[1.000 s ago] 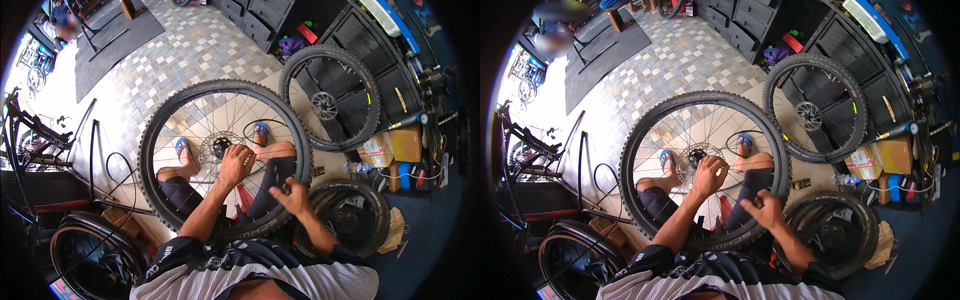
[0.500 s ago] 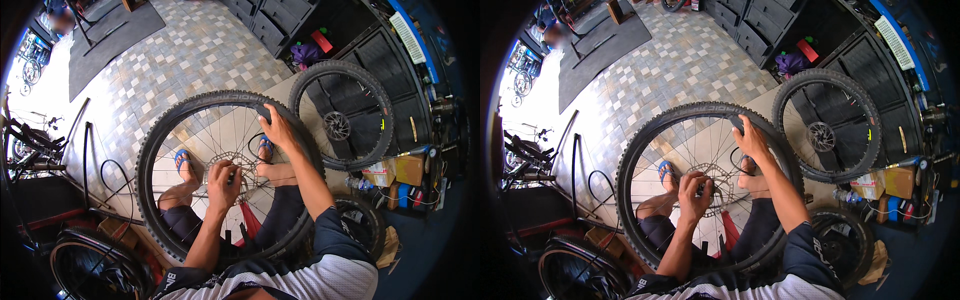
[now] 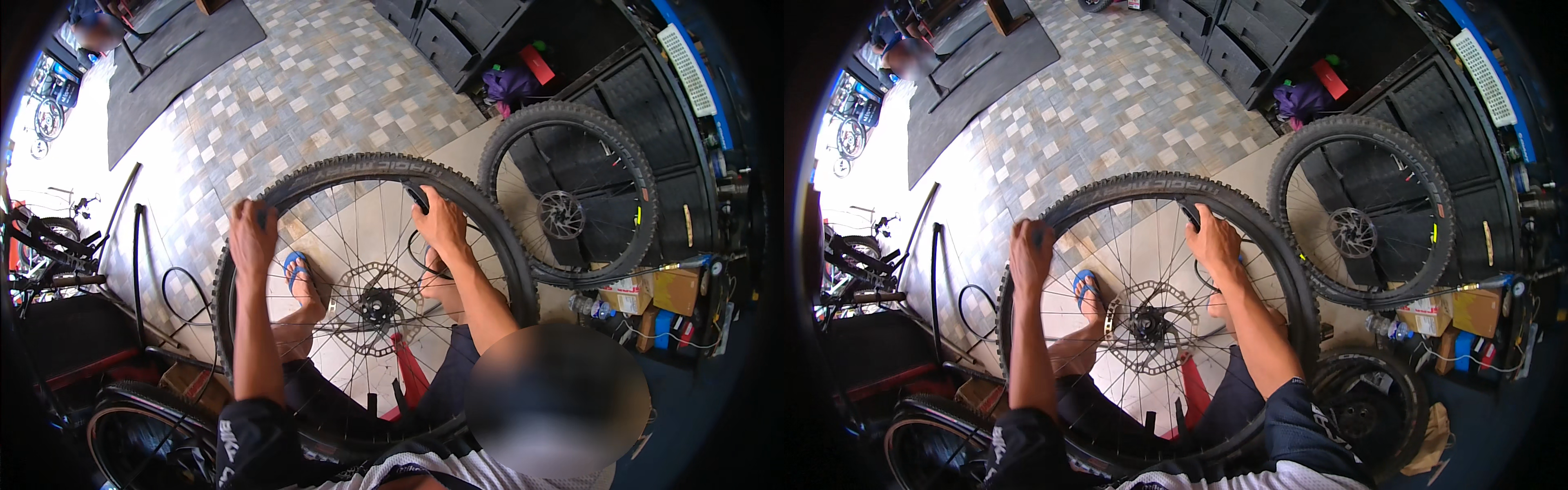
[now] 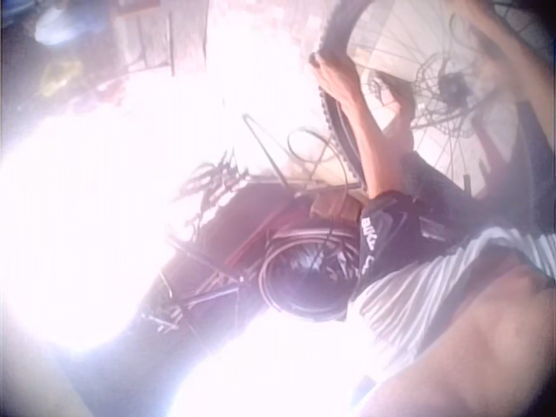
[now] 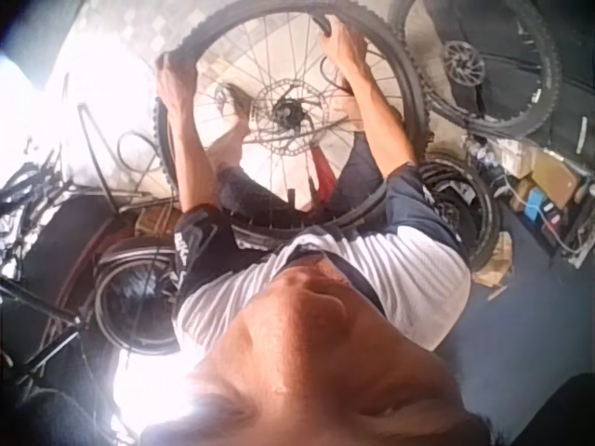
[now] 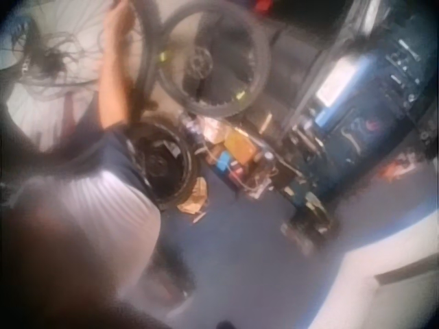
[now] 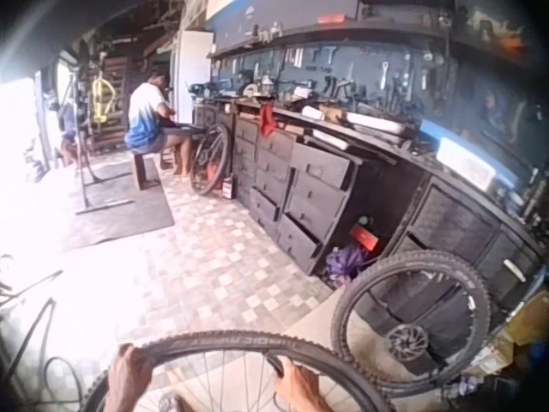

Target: The person inflates a bicycle inner tube with a hand pump, then seats the tube and tire onto a bicycle rim. They use tire levers to work the tire bead over the rim edge and continue seating the tire by hand around the circumference.

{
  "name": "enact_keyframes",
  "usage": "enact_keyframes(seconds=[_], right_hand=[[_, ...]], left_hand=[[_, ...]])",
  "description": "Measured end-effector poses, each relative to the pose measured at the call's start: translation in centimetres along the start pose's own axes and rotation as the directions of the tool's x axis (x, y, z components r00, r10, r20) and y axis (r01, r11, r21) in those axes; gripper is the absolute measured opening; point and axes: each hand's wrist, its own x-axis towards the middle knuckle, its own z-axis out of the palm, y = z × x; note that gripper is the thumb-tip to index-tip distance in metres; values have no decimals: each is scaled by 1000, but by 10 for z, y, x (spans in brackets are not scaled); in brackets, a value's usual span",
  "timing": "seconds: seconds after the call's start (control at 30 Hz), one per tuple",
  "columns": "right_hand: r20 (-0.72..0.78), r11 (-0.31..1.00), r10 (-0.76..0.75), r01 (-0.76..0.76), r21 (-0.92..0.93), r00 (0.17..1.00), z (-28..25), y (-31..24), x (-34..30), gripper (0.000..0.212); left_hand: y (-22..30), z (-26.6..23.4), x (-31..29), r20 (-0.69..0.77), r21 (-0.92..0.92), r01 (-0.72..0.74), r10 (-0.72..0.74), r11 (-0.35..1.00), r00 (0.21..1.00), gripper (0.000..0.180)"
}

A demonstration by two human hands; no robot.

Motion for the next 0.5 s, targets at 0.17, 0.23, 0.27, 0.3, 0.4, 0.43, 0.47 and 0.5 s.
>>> enact_keyframes(seconds=[0.17,0.23,0.27,0.3,0.4,0.43,0.47,0.5], right_hand=[[-73,981,-69,81,174,995,-8,2,0,45],[-94,979,-108,123,162,990,-8,7,3,43],[-108,980,-123,138,145,986,-8,9,6,42],[-141,978,-156,174,119,978,-6,11,7,42],[-69,995,-90,92,34,994,-2,13,15,44],[-60,997,-80,81,5,995,-1,13,16,44],[-49,998,-63,62,-27,997,0,12,17,44],[-57,998,-32,28,-59,998,0,10,17,44]], left_hand=[[-54,22,46,268,144,67,-104,987,958,55],[-66,24,53,452,147,104,-160,984,877,67],[-71,23,57,480,89,108,-137,990,867,67],[-76,22,62,531,58,129,-140,990,836,68],[-85,26,72,607,57,130,-138,990,783,71],[-87,28,72,603,67,135,-147,989,784,72],[-89,30,71,597,78,140,-159,987,787,72],[-90,32,71,611,83,153,-172,985,773,76]])
